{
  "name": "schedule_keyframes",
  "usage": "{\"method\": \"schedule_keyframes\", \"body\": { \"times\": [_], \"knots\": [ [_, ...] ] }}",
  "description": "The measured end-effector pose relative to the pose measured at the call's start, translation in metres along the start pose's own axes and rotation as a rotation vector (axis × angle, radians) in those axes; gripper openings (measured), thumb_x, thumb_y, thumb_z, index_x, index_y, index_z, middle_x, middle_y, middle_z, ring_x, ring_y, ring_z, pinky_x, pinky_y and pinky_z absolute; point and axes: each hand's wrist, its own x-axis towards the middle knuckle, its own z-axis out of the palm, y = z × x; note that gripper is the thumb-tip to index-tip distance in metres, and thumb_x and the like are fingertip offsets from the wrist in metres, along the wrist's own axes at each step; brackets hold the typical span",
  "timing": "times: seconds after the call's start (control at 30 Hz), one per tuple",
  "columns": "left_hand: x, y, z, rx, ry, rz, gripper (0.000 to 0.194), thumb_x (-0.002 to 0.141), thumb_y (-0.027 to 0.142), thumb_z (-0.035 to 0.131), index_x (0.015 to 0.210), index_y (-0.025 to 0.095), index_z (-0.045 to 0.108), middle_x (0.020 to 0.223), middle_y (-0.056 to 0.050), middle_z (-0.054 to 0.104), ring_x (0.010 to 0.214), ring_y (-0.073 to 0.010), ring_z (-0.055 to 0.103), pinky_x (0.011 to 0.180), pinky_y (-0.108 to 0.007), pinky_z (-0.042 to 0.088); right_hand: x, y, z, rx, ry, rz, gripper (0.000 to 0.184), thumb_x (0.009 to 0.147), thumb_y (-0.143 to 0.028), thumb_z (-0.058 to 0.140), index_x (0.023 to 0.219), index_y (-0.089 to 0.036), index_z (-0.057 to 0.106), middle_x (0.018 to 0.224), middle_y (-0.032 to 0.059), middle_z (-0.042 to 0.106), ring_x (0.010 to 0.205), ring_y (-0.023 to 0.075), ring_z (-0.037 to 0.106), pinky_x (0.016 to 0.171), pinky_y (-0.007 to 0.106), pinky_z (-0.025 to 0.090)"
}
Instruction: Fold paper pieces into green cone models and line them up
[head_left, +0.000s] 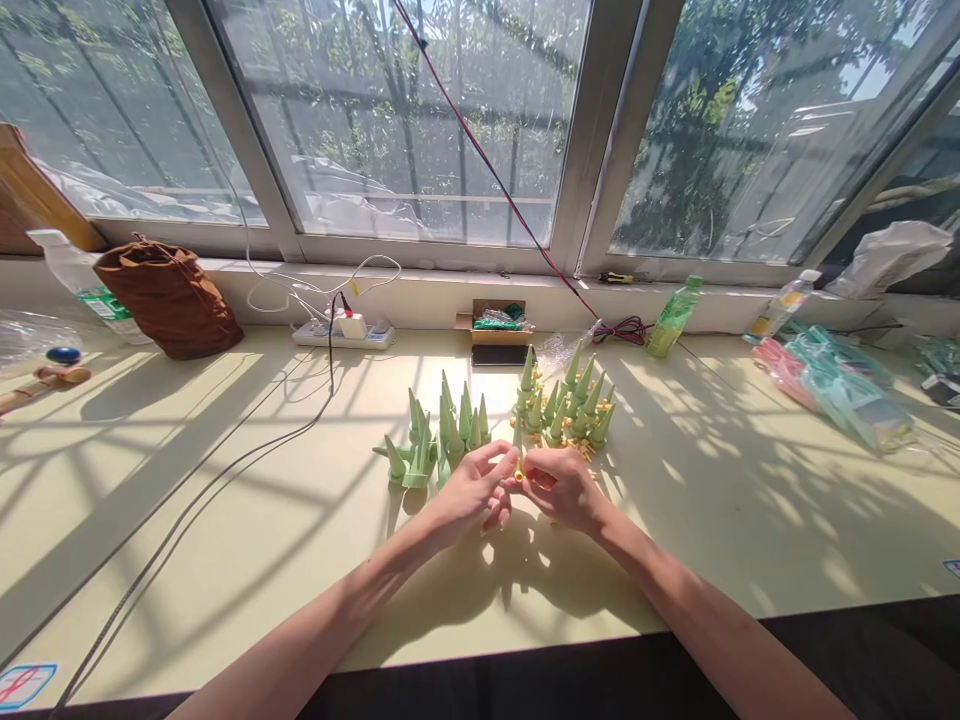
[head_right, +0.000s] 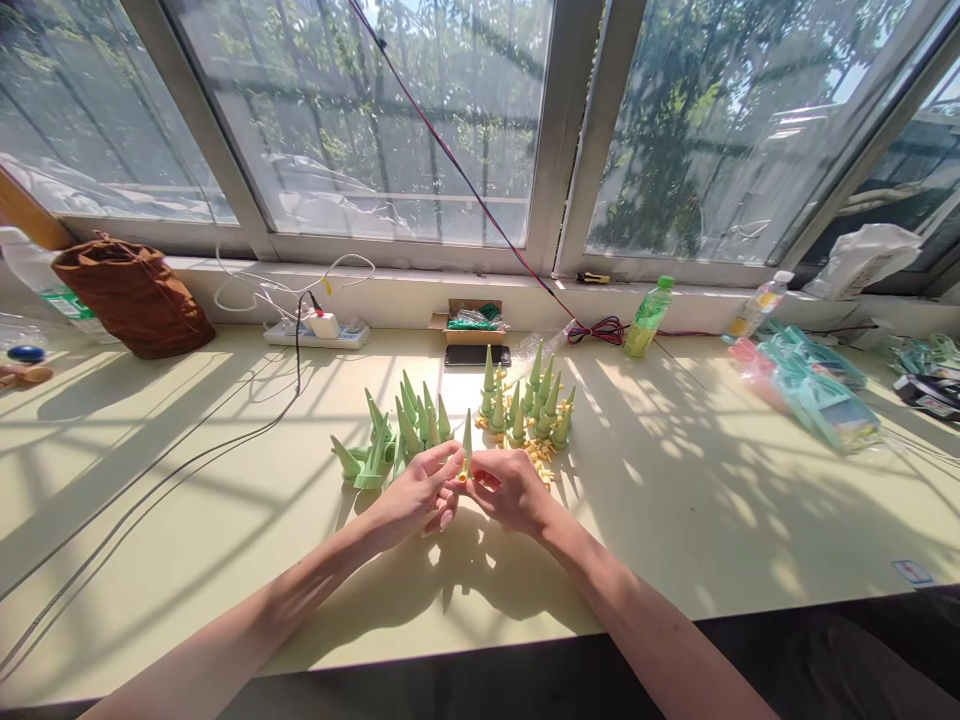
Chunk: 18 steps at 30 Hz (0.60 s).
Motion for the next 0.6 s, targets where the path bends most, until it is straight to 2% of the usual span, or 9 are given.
{"method": "schedule_keyframes", "body": {
  "times": [0.37, 0.6],
  "knots": [
    [-0.0010, 0.0051, -0.0004, 0.052, 0.001, -0.029, 0.042, 0.083, 0.060, 0.060, 0.091, 0.020, 0.050, 0.057, 0.005, 0.057, 0.037, -0.0084, 0.052, 0.029, -0.014, 0.031, 0.0003, -0.0014, 0.0018, -0.006, -0.016, 0.031, 0.028, 0.084, -0.021, 0.055, 0.061, -0.020, 0.039, 0.055, -0.0051, 0.039, 0.051, 0.0088, 0.033, 0.051, 0.023, 0.029],
    [0.0038, 0.0026, -0.0015, 0.062, 0.005, 0.046, 0.041, 0.088, 0.059, 0.053, 0.098, 0.020, 0.046, 0.047, 0.005, 0.057, 0.037, -0.0134, 0.057, 0.032, -0.015, 0.032, 0.0033, 0.0009, -0.0012, -0.020, 0.043, 0.093, 0.027, 0.084, -0.024, 0.057, 0.062, -0.019, 0.043, 0.056, -0.0054, 0.039, 0.051, 0.0082, 0.033, 0.049, 0.022, 0.028]
  ]
}}
